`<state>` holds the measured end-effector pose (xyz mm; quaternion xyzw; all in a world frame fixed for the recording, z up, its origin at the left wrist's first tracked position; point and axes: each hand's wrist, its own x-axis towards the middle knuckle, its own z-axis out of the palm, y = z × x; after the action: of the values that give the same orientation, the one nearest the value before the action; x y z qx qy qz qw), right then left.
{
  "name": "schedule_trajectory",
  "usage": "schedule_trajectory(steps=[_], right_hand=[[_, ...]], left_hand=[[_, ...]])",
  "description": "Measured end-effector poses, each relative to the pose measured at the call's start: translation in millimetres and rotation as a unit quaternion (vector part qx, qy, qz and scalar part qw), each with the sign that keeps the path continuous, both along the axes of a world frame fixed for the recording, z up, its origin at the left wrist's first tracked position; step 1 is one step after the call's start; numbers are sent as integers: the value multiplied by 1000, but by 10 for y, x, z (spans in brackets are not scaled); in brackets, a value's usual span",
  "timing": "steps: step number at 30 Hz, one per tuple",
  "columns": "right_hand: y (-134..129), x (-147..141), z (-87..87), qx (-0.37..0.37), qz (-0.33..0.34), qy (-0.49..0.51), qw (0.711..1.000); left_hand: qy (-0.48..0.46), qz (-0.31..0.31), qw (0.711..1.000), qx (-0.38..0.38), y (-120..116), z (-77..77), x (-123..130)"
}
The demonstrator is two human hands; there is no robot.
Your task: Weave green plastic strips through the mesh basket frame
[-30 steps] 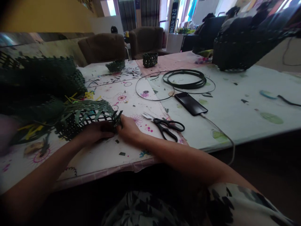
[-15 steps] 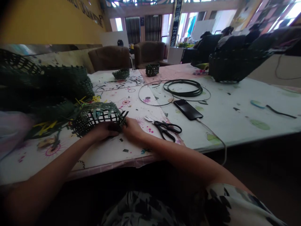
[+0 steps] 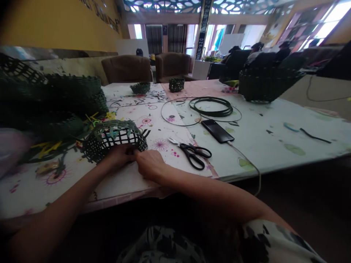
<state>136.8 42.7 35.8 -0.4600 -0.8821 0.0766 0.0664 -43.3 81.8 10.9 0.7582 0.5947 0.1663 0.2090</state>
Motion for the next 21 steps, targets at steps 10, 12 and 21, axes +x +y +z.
schedule_trajectory(steps=[10, 12, 21], right_hand=[[-19, -9, -134, 16, -16, 18, 1000], [25, -39, -76, -27, -50, -40, 998], [100, -144, -26, -38, -37, -110, 992]], left_hand=[[-17, -3, 1000, 15, -45, -14, 27], [-22, -3, 1000, 7, -50, -6, 26], [-40, -15, 999, -2, -34, -46, 9]])
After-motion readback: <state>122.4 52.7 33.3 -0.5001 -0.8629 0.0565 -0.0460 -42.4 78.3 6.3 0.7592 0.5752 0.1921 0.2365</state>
